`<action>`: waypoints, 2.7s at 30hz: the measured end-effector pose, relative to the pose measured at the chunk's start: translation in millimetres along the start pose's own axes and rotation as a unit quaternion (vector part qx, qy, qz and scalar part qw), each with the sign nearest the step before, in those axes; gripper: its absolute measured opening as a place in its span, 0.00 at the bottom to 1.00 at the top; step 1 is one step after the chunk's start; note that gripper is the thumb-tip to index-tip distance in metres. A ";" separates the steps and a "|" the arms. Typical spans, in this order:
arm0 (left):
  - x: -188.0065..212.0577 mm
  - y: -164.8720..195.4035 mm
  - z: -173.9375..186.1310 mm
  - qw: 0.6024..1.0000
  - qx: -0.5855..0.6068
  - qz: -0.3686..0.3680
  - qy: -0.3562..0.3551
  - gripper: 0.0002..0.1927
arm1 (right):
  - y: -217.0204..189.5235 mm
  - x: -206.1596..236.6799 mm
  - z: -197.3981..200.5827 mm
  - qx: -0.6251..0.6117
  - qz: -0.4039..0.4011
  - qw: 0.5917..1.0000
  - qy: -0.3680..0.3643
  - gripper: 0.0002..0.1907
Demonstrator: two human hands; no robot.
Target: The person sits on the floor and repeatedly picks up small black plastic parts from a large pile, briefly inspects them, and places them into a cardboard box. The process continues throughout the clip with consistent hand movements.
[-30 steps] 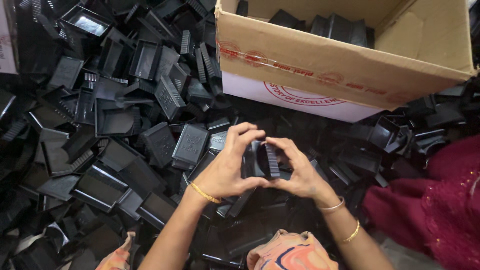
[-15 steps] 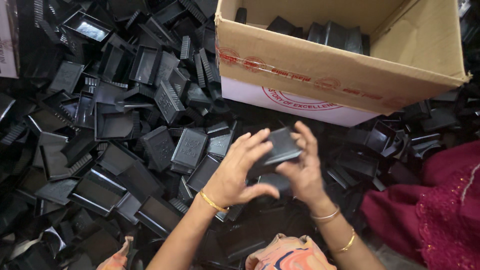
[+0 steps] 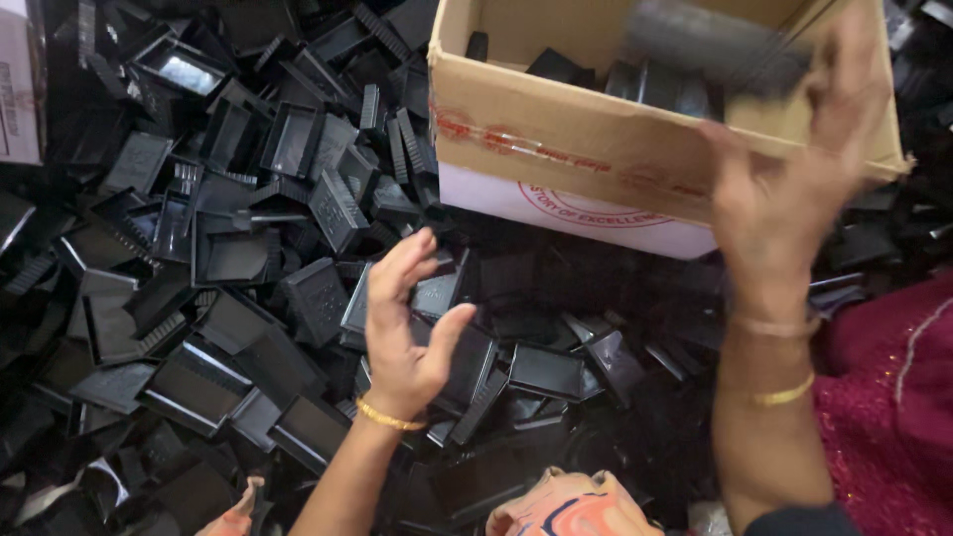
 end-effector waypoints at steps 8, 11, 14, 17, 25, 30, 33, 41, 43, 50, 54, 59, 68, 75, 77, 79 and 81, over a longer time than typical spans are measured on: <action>5.9 14.6 9.1 0.999 -0.047 0.027 -0.008 0.13 | 34.5 166.6 -59.7 0.022 -0.111 0.886 -0.450 0.31; 4.6 39.3 7.8 0.996 0.030 0.006 -0.088 0.13 | 30.5 241.1 -80.3 0.127 -0.120 0.769 -0.615 0.46; 0.6 63.7 7.1 0.983 0.026 -0.077 -0.163 0.14 | 26.4 276.8 -84.4 0.133 -0.148 0.764 -0.614 0.42; -6.6 74.2 4.9 0.987 0.029 -0.077 -0.137 0.13 | 29.7 283.5 -76.2 0.084 -0.182 0.779 -0.594 0.38; -8.8 84.7 7.4 0.990 0.030 -0.089 -0.101 0.12 | 31.7 287.1 -54.1 0.028 -0.153 0.795 -0.587 0.28; 0.2 53.4 2.7 0.994 -0.009 -0.009 -0.113 0.09 | 19.7 294.9 -48.1 0.031 -0.114 0.861 -0.494 0.06; 8.9 11.5 -13.8 0.979 -0.009 0.120 -0.164 0.20 | 23.2 289.6 -48.6 -0.135 -0.363 0.881 -0.271 0.06; 69.8 -35.1 -67.5 0.939 0.174 0.191 -0.226 0.39 | -44.7 242.0 -58.0 -0.398 -0.325 0.846 -0.144 0.14; 69.9 -39.0 -58.8 0.932 0.219 0.239 -0.160 0.39 | -45.7 229.9 -50.6 -0.332 -0.322 0.865 -0.196 0.15; 42.0 -29.0 -14.2 0.950 0.278 0.139 0.029 0.34 | 86.9 198.1 -31.4 0.110 -0.152 0.946 -0.264 0.23; 42.1 -20.6 -20.2 0.950 0.277 0.138 0.039 0.34 | 141.8 197.8 -30.9 0.233 -0.191 0.869 -0.392 0.38; 47.2 -20.0 -27.2 0.946 0.285 0.151 0.018 0.36 | 143.8 194.6 -30.6 0.265 -0.319 0.718 -0.558 0.42; 47.7 -25.7 -27.2 0.947 0.291 0.129 0.034 0.36 | 106.0 227.7 -7.9 -0.049 -0.490 0.833 -0.252 0.43; 39.4 -4.3 -33.4 0.971 0.196 0.129 -0.042 0.34 | 68.9 254.3 6.7 -0.489 -0.505 0.708 -0.060 0.47; 35.6 7.0 -41.0 0.988 0.096 0.081 -0.094 0.31 | 50.8 252.5 4.4 -0.585 -0.476 0.655 -0.055 0.46; 34.8 17.6 -49.9 0.989 0.019 0.037 -0.139 0.30 | 32.2 246.2 0.0 -0.634 -0.408 0.653 -0.069 0.43; 35.9 25.2 -57.0 0.984 -0.008 0.022 -0.177 0.31 | 16.6 237.6 -3.6 -0.568 -0.341 0.736 -0.138 0.44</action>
Point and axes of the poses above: each hand's wrist, its own x-axis away from the middle knuckle, its own z-axis out of the back of the hand, y = z × x, the point moved 2 cm from there along -x, towards the middle knuckle, and after that the axes turned 3 degrees about z, right-handed, at the moved point
